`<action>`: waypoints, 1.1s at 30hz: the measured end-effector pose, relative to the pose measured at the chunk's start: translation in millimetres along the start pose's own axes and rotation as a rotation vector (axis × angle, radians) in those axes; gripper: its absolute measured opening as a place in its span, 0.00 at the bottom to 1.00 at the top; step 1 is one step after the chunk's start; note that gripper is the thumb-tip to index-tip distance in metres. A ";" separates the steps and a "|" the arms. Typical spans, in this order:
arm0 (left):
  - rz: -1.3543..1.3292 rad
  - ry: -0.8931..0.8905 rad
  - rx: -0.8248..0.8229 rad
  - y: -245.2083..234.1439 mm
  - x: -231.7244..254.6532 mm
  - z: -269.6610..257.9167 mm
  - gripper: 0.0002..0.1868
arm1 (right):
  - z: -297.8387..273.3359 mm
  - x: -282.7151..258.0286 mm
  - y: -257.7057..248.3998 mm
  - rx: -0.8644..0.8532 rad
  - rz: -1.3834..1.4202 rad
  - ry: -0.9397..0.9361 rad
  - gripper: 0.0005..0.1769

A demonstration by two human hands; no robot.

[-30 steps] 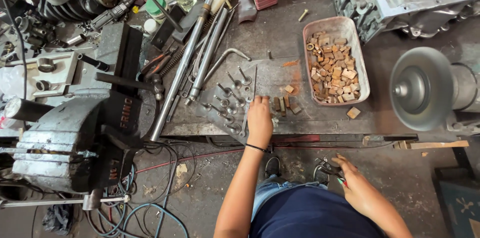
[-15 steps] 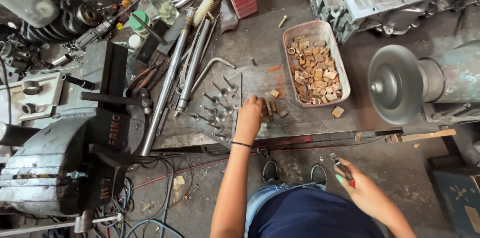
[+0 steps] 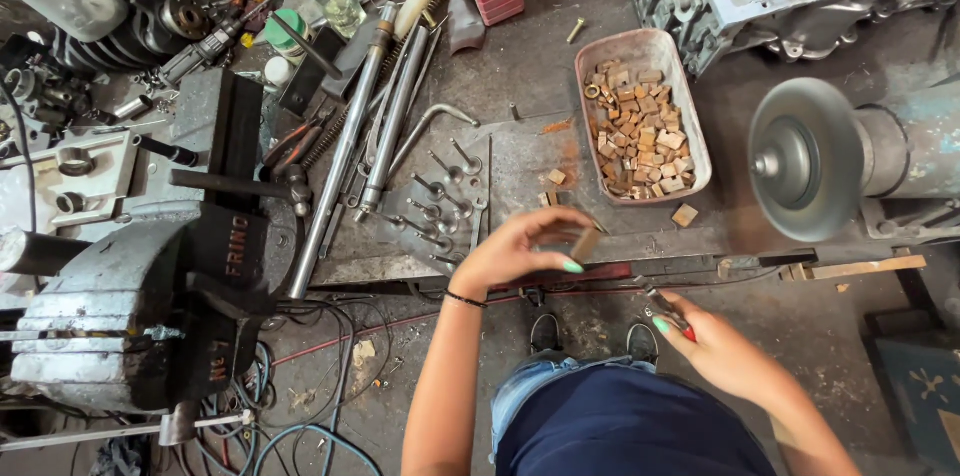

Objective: The person uses pliers to hold small metal pieces against a rotating grinding wheel to smooth or shape them. They repeatedly pick up pieces from a tray, grind them, and place them back down on the workbench.

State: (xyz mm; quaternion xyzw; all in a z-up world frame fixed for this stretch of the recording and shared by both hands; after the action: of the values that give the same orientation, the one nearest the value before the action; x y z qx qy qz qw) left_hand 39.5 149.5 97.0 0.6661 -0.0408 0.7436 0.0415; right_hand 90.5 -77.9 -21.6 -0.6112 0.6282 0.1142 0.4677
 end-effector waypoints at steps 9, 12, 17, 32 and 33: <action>-0.310 0.021 -0.150 51.5 -9.5 15.6 0.26 | -14.4 -61.6 -7.0 -0.186 0.174 -0.076 0.30; -0.336 0.049 -0.169 53.0 -5.0 18.0 0.24 | -8.8 -42.9 9.7 -0.335 0.441 -0.121 0.36; -0.211 0.054 -0.181 54.3 11.9 25.0 0.23 | -6.4 -33.5 13.6 -0.385 0.546 -0.104 0.43; 0.212 0.122 -0.422 74.9 14.7 39.9 0.25 | -4.7 0.9 25.4 -0.368 0.654 -0.027 0.45; 0.202 0.107 -0.438 75.7 12.9 40.4 0.24 | -5.8 -1.9 25.3 -0.367 0.658 -0.055 0.45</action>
State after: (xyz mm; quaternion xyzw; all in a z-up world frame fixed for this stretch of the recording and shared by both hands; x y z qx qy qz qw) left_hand 69.1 69.7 113.8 0.5935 -0.2653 0.7515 0.1123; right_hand 65.5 -75.1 -27.9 -0.4470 0.7472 0.3855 0.3053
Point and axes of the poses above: each hand's wrist, its own z-axis towards the middle knuckle, its own y-axis out of the palm, x = y × z, the point moved 9 cm from there along z, towards the middle knuckle
